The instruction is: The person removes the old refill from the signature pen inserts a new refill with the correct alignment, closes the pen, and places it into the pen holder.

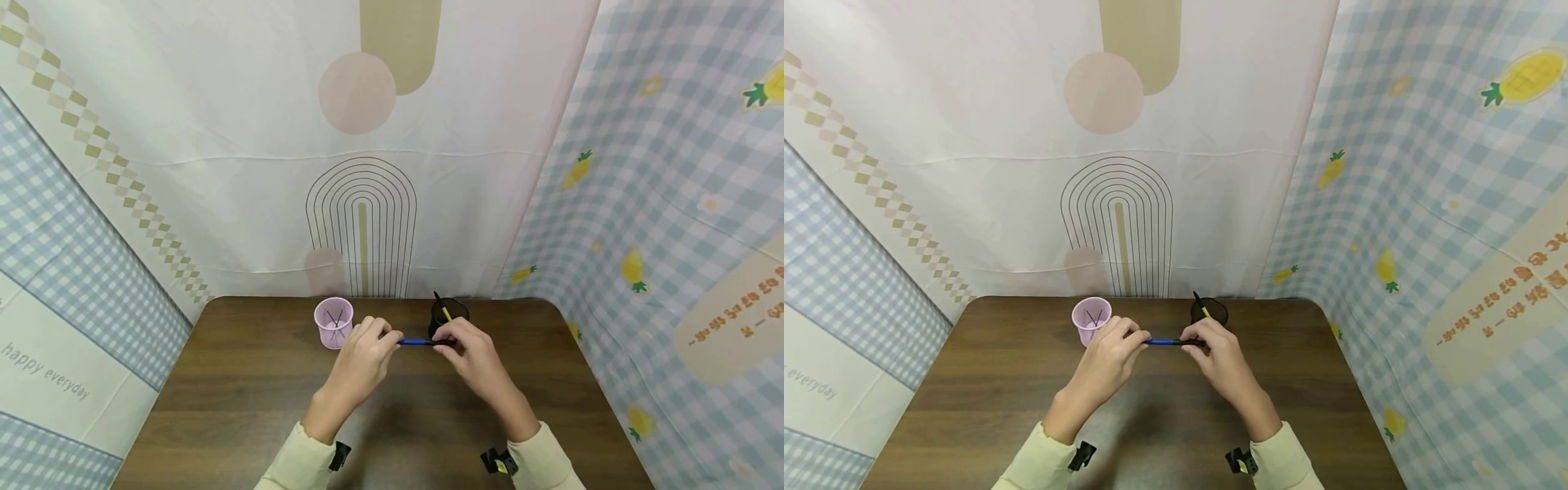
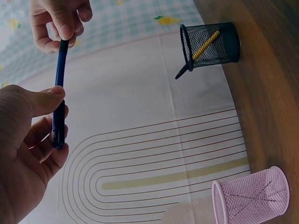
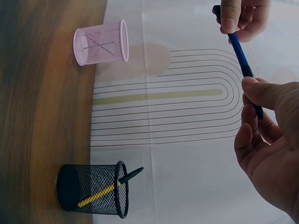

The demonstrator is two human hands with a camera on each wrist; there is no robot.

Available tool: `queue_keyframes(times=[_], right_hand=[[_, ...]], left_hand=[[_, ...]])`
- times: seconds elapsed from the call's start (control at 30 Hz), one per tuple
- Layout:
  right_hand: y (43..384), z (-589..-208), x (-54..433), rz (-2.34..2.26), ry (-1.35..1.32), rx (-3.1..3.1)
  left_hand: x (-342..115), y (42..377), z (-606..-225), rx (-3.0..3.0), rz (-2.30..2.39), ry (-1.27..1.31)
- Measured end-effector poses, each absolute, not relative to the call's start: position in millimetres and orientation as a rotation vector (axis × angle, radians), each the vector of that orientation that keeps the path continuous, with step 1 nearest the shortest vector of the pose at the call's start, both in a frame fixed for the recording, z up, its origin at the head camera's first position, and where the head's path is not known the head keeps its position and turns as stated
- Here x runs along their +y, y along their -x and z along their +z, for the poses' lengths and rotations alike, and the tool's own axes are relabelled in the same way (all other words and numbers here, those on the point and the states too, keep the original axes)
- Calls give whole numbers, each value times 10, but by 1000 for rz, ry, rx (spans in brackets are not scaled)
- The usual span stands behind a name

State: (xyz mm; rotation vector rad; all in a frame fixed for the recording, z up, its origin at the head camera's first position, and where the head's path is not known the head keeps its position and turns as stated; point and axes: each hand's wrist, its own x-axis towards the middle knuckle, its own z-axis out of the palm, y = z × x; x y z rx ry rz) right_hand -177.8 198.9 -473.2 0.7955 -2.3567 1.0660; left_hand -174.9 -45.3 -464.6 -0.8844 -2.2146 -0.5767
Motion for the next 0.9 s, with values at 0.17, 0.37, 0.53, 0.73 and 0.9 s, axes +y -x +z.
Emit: queue_keyframes(times=[0.17,0.37,0.53,0.73,0.9], right_hand=[[1773,-4727,2000,1083,-776,-2382],[1745,-4669,2009,1074,-714,-2463],[1747,-4614,2025,1047,-706,-2522],[1775,-4598,2054,994,-767,-2556],[1771,-4589,2059,1005,-782,-2573]], left_hand=[[-454,1753,-4651,-2209,-571,886],[-458,1752,-4641,-2215,-562,885],[-456,1751,-4634,-2213,-554,893],[-452,1752,-4636,-2204,-555,895],[-450,1744,-4633,-2207,-565,900]])
